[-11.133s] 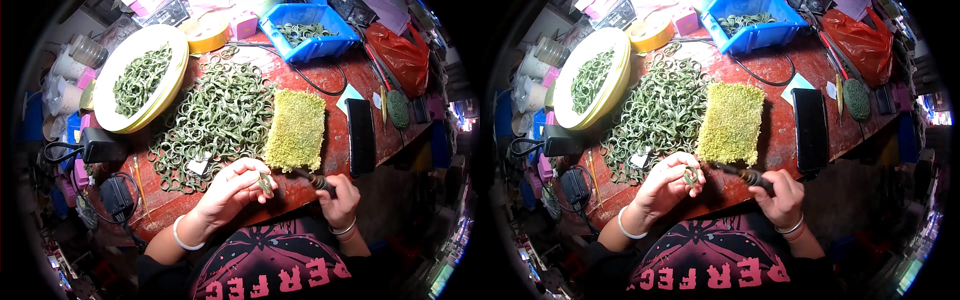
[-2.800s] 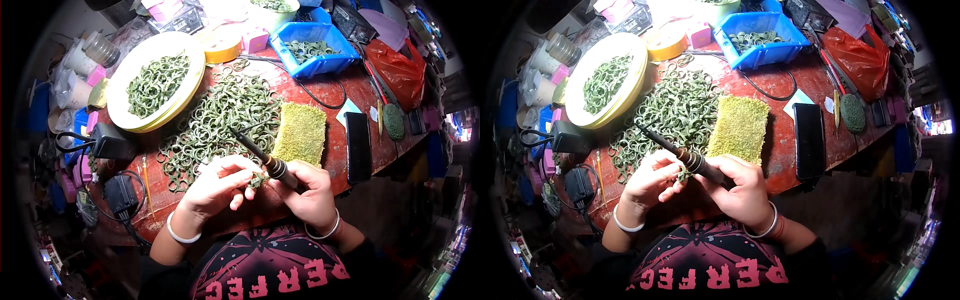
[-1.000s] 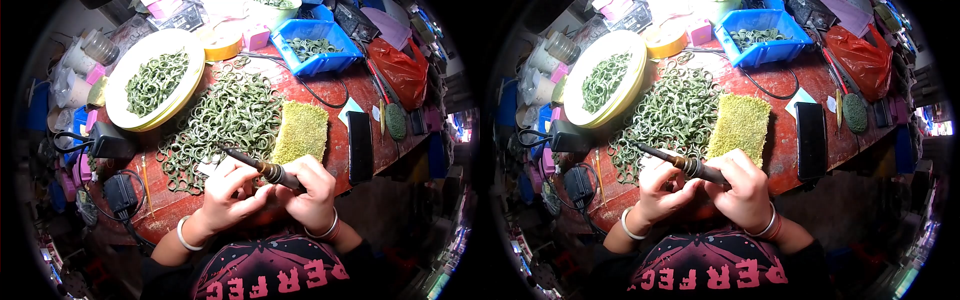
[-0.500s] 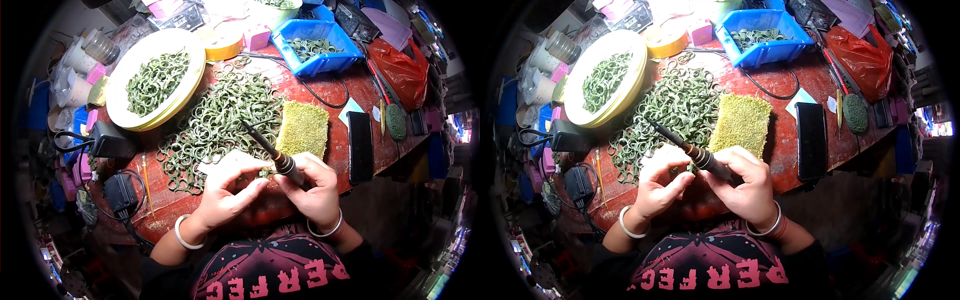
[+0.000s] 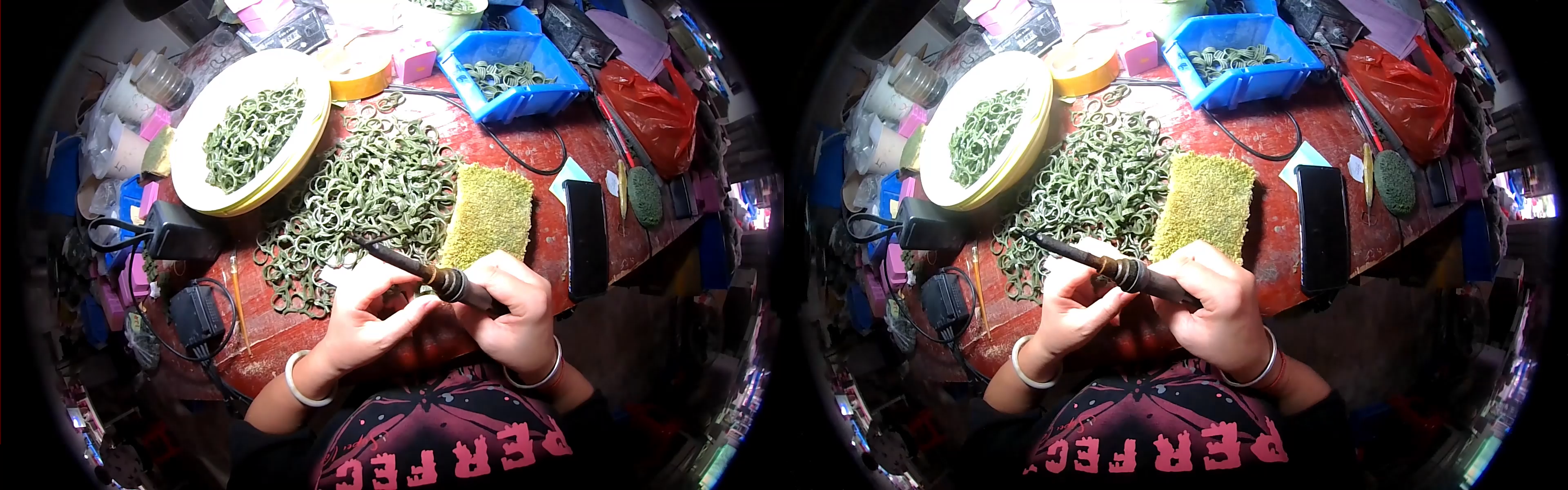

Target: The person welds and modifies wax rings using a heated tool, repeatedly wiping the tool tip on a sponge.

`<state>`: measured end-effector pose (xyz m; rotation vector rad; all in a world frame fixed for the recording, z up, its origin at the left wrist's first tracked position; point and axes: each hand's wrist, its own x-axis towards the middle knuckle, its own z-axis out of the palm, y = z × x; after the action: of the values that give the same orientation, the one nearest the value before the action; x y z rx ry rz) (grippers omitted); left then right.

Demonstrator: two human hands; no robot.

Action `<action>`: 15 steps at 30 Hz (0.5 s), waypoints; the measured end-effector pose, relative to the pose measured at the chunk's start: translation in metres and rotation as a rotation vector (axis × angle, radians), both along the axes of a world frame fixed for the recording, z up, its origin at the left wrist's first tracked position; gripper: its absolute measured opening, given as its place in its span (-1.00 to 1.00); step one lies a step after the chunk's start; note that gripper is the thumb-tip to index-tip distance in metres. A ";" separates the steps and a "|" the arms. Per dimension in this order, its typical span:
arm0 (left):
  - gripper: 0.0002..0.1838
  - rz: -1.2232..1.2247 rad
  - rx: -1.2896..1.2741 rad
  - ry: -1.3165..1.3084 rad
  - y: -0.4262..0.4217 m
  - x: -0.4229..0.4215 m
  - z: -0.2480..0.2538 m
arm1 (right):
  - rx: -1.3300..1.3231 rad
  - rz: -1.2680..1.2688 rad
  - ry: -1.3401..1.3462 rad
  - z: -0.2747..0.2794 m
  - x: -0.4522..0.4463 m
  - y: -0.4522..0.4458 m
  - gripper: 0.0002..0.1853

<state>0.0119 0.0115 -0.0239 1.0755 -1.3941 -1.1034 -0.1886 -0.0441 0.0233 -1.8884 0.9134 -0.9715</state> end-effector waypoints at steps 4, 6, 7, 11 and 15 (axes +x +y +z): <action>-0.72 -0.054 0.221 0.080 0.001 0.002 0.012 | 0.026 0.008 -0.017 -0.002 0.000 0.000 -0.79; -0.70 -0.050 0.192 0.115 -0.003 -0.001 0.011 | 0.054 0.005 -0.031 -0.009 0.001 0.001 -0.81; -0.69 -0.046 0.165 0.150 -0.004 -0.001 0.011 | 0.127 -0.011 -0.077 -0.014 0.001 0.003 -0.81; -0.68 -0.075 0.182 0.189 -0.005 0.000 0.010 | 0.459 -0.045 -0.314 -0.020 0.008 0.012 -0.79; -0.70 -0.080 0.179 0.194 -0.001 0.000 0.008 | 0.402 -0.042 -0.251 -0.027 0.007 0.013 -0.78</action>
<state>0.0115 0.0106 -0.0164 1.0153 -1.2105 -1.3745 -0.1817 -0.0316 -0.0038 -1.3832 0.9208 -0.9431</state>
